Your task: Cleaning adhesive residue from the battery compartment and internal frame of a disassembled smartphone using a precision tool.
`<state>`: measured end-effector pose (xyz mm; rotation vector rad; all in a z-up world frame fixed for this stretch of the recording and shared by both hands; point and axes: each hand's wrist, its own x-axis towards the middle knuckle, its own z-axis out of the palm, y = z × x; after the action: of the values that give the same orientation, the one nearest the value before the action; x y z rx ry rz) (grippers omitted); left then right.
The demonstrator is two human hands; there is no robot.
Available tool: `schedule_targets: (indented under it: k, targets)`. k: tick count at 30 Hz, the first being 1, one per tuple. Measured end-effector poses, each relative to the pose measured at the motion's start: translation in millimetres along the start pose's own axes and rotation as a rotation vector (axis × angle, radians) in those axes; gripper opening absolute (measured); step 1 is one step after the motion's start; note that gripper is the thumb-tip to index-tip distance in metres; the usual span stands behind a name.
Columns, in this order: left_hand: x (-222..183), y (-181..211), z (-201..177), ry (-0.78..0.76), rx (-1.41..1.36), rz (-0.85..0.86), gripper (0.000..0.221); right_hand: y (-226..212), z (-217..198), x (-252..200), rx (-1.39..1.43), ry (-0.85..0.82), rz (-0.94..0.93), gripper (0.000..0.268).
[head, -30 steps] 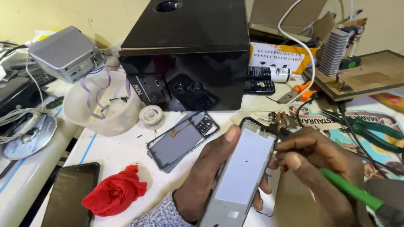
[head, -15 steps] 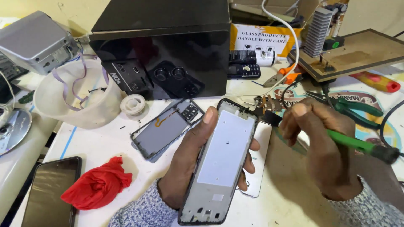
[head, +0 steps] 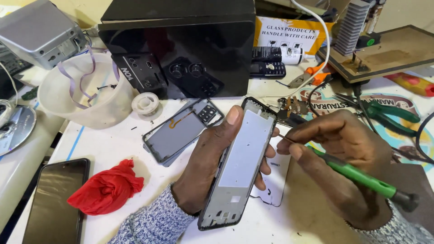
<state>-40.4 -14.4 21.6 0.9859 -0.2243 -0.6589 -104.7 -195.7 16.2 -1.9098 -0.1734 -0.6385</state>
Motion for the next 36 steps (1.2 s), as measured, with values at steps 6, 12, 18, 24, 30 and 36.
schedule_targets:
  k: [6,12,18,24,30,36]
  targets:
    - [2,4,2,0.077,0.118,-0.053,0.067,8,3,5,0.008,-0.008,-0.069,0.010]
    - [7,0,-2,0.141,0.158,-0.087,0.067,24,7,7,-0.053,0.022,-0.030,0.009]
    - [8,-2,1,0.187,0.213,-0.179,0.063,32,-5,4,-0.213,-0.183,0.098,0.009]
    - [11,-5,-4,0.206,0.192,-0.194,0.057,43,3,0,-0.065,-0.268,0.059,0.013]
    - [10,1,-1,0.207,0.267,-0.134,0.056,46,4,9,-0.176,-0.156,-0.044,0.010]
    - [12,-1,-5,0.196,0.262,-0.137,0.059,50,8,9,-0.263,-0.188,-0.192,0.009]
